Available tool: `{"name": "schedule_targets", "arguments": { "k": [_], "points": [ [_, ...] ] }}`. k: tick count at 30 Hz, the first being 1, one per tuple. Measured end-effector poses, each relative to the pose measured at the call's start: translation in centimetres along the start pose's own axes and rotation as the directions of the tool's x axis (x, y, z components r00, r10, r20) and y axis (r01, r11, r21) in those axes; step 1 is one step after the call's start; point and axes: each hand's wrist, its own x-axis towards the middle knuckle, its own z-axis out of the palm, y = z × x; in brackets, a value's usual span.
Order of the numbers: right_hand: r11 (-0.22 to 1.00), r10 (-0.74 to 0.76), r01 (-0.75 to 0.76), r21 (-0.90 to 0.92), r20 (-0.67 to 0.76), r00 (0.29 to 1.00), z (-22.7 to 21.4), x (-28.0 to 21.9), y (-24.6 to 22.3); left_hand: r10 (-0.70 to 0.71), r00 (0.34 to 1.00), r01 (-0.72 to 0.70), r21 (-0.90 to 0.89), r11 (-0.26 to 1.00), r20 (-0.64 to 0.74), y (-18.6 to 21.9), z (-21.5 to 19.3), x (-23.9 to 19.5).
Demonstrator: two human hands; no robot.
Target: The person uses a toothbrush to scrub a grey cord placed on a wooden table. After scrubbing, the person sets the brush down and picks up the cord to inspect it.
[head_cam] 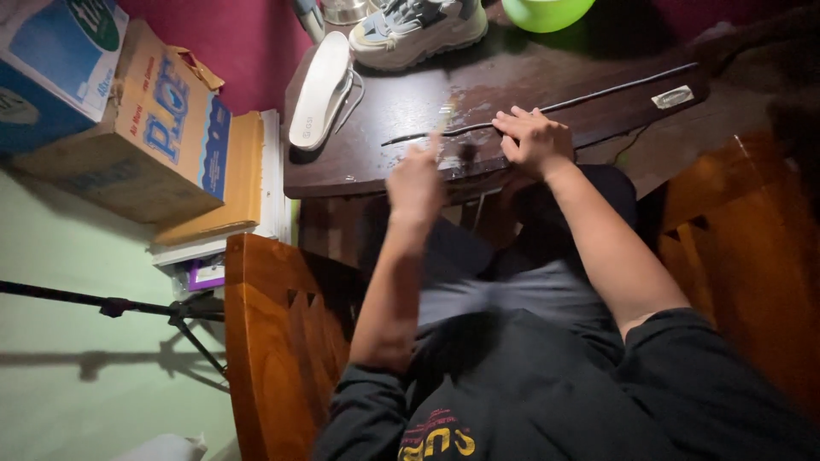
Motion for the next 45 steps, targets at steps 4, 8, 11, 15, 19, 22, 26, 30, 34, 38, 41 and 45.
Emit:
{"name": "schedule_targets", "arguments": {
  "k": [4,8,11,15,19,22,26,30,34,38,41,45],
  "points": [
    [1.0,0.012,-0.012,-0.014,-0.009,1.0,-0.7,0.2,-0.2,0.073,0.997,-0.072,-0.041,0.997,0.017,3.1,5.9,2.3],
    [1.0,0.008,-0.008,0.012,0.01,1.0,0.1,0.1,0.2,-0.007,0.996,0.015,-0.086,0.996,0.093,1.3,5.6,1.7],
    [1.0,-0.021,0.021,-0.007,-0.018,1.0,1.2,-0.2,0.9,-0.069,0.994,0.073,-0.049,0.996,0.08,-2.2,5.6,1.3],
    [0.995,-0.053,0.061,0.075,-0.109,0.993,-3.5,0.3,-1.9,-0.192,0.95,0.201,-0.016,0.979,0.245,-3.7,1.5,1.0],
    [1.0,0.003,-0.003,0.001,-0.152,0.988,-0.6,0.1,-0.3,-0.249,0.936,0.255,0.008,0.967,0.249,-5.8,-0.7,-0.6],
    [0.986,0.02,-0.042,-0.163,-0.132,0.991,3.3,-0.5,2.5,-0.224,0.962,0.223,0.023,0.975,0.155,-8.3,-2.2,-1.6],
    [0.981,-0.006,-0.024,-0.194,-0.15,0.989,3.7,-0.5,2.8,-0.267,0.961,0.263,0.058,0.963,0.072,-7.8,-4.2,-2.1],
    [0.982,-0.034,-0.001,-0.189,-0.185,0.982,2.7,-0.5,1.9,-0.085,0.995,0.088,-0.036,0.995,0.057,-2.5,-0.6,-1.5],
    [0.966,-0.09,0.028,-0.258,-0.233,0.968,1.1,-0.2,0.9,0.036,0.999,-0.034,-0.138,0.99,0.009,3.2,4.0,0.3],
    [0.963,-0.112,0.043,-0.266,-0.25,0.962,0.5,-0.2,0.7,0.039,0.999,-0.038,-0.088,0.995,0.018,3.6,6.7,1.0],
    [0.969,-0.116,0.057,-0.242,-0.24,0.964,0.6,-0.3,0.5,-0.02,0.999,0.022,-0.057,0.998,0.036,0.5,5.7,0.3],
    [0.968,-0.113,0.057,-0.244,-0.225,0.968,0.7,-0.2,0.5,-0.081,0.995,0.082,0.021,0.996,-0.051,-3.1,5.1,-0.3]
  ]
}}
